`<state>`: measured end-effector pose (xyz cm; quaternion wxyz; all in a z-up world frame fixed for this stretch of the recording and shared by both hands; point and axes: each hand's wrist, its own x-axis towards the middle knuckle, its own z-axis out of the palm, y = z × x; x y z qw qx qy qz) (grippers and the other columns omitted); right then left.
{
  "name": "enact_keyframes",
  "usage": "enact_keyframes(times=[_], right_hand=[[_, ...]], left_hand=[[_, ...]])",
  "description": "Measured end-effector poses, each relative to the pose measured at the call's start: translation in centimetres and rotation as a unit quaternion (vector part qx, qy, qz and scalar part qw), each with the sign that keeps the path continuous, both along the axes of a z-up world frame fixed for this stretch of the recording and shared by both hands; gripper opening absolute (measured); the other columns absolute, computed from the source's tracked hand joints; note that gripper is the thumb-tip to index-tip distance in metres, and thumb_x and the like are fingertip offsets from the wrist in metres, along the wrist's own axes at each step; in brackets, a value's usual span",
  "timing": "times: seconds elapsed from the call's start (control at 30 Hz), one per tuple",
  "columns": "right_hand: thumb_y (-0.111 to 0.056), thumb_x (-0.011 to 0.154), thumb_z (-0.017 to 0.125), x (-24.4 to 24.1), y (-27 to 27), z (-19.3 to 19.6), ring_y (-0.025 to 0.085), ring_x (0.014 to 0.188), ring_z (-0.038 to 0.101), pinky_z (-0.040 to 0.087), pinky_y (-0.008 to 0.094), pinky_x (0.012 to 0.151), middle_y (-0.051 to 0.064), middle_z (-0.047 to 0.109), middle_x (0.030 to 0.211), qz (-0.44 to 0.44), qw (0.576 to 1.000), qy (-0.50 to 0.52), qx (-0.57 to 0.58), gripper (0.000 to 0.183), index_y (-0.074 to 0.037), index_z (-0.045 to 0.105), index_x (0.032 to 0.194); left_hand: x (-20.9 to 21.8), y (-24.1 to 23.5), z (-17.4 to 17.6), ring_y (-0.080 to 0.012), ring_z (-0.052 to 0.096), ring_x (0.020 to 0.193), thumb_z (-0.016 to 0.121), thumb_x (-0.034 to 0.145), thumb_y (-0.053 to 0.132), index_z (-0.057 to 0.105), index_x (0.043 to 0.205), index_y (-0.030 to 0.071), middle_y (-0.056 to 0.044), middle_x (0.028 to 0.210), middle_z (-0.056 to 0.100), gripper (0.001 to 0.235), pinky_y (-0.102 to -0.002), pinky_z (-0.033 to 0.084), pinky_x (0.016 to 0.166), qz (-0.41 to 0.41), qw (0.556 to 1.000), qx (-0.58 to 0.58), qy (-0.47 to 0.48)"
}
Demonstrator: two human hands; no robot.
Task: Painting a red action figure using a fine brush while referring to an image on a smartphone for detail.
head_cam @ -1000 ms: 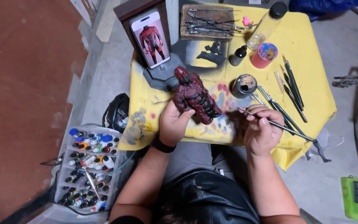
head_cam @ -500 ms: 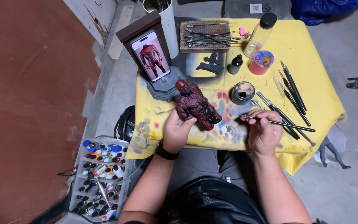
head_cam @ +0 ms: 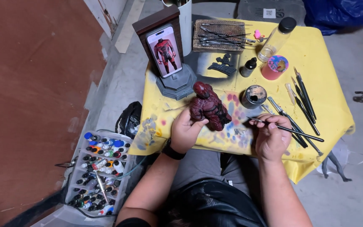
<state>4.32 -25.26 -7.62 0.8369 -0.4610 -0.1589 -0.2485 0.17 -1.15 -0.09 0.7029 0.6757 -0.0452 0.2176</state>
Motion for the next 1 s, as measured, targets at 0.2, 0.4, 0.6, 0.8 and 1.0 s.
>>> enact_keyframes(times=[0.2,0.4,0.6,0.8,1.0], right_hand=[[-0.009,0.098,0.053,-0.1,0.1,0.2,0.033,0.077,0.06,0.061,0.048,0.077,0.021,0.055,0.072,0.0,1.0,0.007,-0.005,0.011,0.0,0.051,0.105],[-0.01,0.099,0.053,0.0,-0.3,0.1,0.033,0.078,0.061,0.061,0.047,0.078,0.02,0.055,0.072,0.004,1.0,0.013,0.0,0.011,-0.001,0.051,0.105],[-0.015,0.1,0.05,0.0,-0.8,-0.5,0.033,0.079,0.061,0.062,0.049,0.081,0.021,0.054,0.073,0.01,0.999,0.033,0.006,0.015,-0.002,0.05,0.108],[-0.014,0.1,0.052,0.0,-1.1,-1.1,0.032,0.083,0.063,0.062,0.049,0.084,0.023,0.057,0.081,0.003,0.999,0.031,-0.023,0.018,-0.004,0.047,0.115],[-0.005,0.107,0.052,-0.4,-0.4,-1.0,0.03,0.09,0.068,0.063,0.043,0.087,0.025,0.061,0.093,-0.025,0.997,0.009,-0.077,0.014,0.0,0.046,0.119]], left_hand=[[0.0,-0.1,0.7,-0.0261,0.073,0.096,0.083,0.084,0.002,0.065,0.092,-0.001,-0.015,0.089,0.063,0.02,-0.038,0.062,0.079,0.008,0.999,0.01,-0.029],[-0.1,-0.1,2.2,-0.0332,0.073,0.098,0.082,0.084,0.004,0.063,0.088,-0.002,-0.016,0.093,0.064,0.02,-0.04,0.063,0.078,0.017,0.996,0.054,-0.065],[0.0,0.0,1.4,-0.0285,0.071,0.103,0.081,0.084,-0.001,0.063,0.088,-0.003,-0.017,0.102,0.066,0.018,-0.036,0.062,0.082,0.003,0.998,0.003,-0.07],[0.0,0.1,1.2,-0.0308,0.07,0.109,0.081,0.085,0.0,0.063,0.087,-0.002,-0.018,0.111,0.067,0.018,-0.037,0.062,0.083,0.007,0.996,0.01,-0.087],[0.3,0.3,0.6,-0.0294,0.07,0.11,0.082,0.083,-0.001,0.065,0.09,-0.003,-0.018,0.114,0.068,0.019,-0.037,0.061,0.086,0.001,0.997,0.002,-0.082]])
